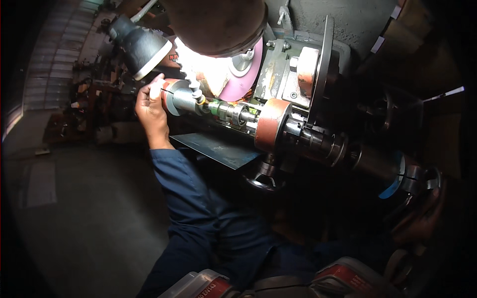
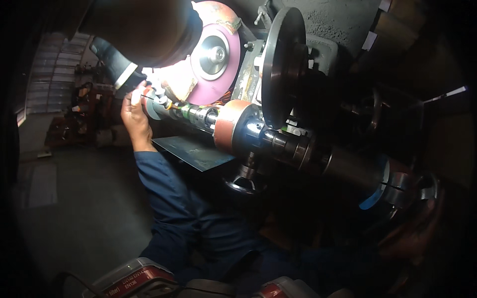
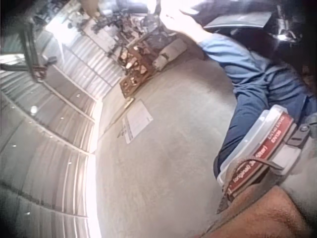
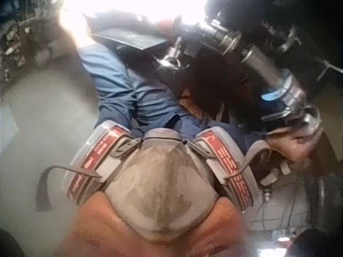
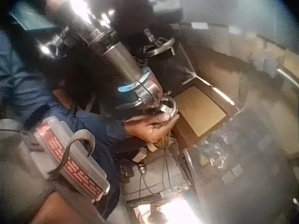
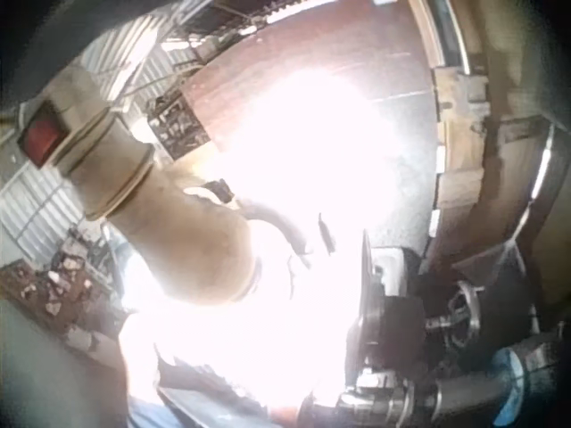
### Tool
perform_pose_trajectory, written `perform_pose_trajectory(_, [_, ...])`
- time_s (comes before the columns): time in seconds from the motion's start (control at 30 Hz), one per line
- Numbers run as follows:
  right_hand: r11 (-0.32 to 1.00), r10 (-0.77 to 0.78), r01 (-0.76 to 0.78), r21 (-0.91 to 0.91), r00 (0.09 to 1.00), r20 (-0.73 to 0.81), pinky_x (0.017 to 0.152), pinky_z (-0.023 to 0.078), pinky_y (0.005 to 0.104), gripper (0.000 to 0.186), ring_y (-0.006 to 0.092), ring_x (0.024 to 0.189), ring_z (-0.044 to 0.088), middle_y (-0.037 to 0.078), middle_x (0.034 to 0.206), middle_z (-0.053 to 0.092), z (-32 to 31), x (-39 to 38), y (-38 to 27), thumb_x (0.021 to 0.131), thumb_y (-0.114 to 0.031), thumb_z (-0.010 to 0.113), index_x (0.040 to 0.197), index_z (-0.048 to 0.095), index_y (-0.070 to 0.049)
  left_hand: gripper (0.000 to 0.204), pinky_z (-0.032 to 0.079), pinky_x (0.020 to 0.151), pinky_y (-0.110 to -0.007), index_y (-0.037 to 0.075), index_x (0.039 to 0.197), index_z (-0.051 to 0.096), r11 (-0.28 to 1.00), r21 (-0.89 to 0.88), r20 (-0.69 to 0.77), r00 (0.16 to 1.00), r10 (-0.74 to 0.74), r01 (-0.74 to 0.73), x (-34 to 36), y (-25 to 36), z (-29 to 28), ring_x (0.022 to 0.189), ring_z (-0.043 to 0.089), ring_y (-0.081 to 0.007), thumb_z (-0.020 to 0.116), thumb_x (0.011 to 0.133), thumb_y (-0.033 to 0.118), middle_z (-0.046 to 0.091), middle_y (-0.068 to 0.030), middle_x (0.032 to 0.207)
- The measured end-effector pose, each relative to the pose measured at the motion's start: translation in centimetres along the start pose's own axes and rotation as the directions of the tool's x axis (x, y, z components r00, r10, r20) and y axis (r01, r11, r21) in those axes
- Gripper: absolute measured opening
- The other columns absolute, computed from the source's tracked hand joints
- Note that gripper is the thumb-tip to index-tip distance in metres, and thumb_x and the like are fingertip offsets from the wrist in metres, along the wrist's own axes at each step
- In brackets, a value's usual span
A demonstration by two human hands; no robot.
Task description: The person measures the lobes of a metal camshaft using digital calipers, then mounts the camshaft into a machine and turns the handwheels to position the rotating part against a grinding wheel.
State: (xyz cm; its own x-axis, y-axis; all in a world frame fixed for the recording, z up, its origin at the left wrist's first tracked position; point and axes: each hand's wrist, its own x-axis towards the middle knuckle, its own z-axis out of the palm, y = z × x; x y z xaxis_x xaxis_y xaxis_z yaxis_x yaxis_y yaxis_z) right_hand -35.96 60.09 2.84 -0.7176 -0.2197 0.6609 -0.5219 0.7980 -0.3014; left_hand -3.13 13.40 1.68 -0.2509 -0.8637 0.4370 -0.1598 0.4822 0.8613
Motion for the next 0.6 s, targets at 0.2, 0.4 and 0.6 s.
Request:
perform_pose_trajectory(0.2, [1.0,0.026,-0.025,-0.014,0.999,0.022,0.076,0.053,0.033,0.028,0.0238,0.089,0.067,0.017,0.098,0.069,0.1,-0.5,0.9,0.098,-0.019,0.055,0.112,0.067,0.001,0.022,0.051,0.086,-0.03,0.0,0.097,0.058,0.999,-0.04,-0.002,1.0,-0.025,0.025,-0.4,0.7,0.3,0.095,0.064,-0.0173,0.06,0.095,0.021,0.065,-0.0166,0.113])
perform_pose_trajectory(0.4, [1.0,0.021,-0.02,-0.023,0.999,0.032,0.079,0.053,0.0333,0.029,0.024,0.093,0.066,0.017,0.099,0.069,-0.2,-0.9,1.2,0.098,-0.02,0.054,0.114,0.066,0.001,0.025,0.051,0.085,-0.029,-0.001,0.101,0.061,0.999,-0.01,-0.034,0.999,-0.038,0.038,-0.4,0.7,0.5,0.093,0.063,-0.0159,0.06,0.094,0.023,0.067,-0.0128,0.107])
perform_pose_trajectory(0.6, [0.999,0.014,-0.012,-0.035,0.999,0.039,0.082,0.053,0.0335,0.03,0.0242,0.096,0.066,0.017,0.101,0.069,-0.4,-1.0,1.4,0.099,-0.021,0.052,0.115,0.066,0.0,0.025,0.051,0.08,-0.027,0.0,0.101,0.062,0.999,0.0,-0.052,0.998,-0.039,0.039,-0.3,0.4,0.5,0.084,0.062,-0.0123,0.061,0.094,0.024,0.067,-0.0066,0.095])
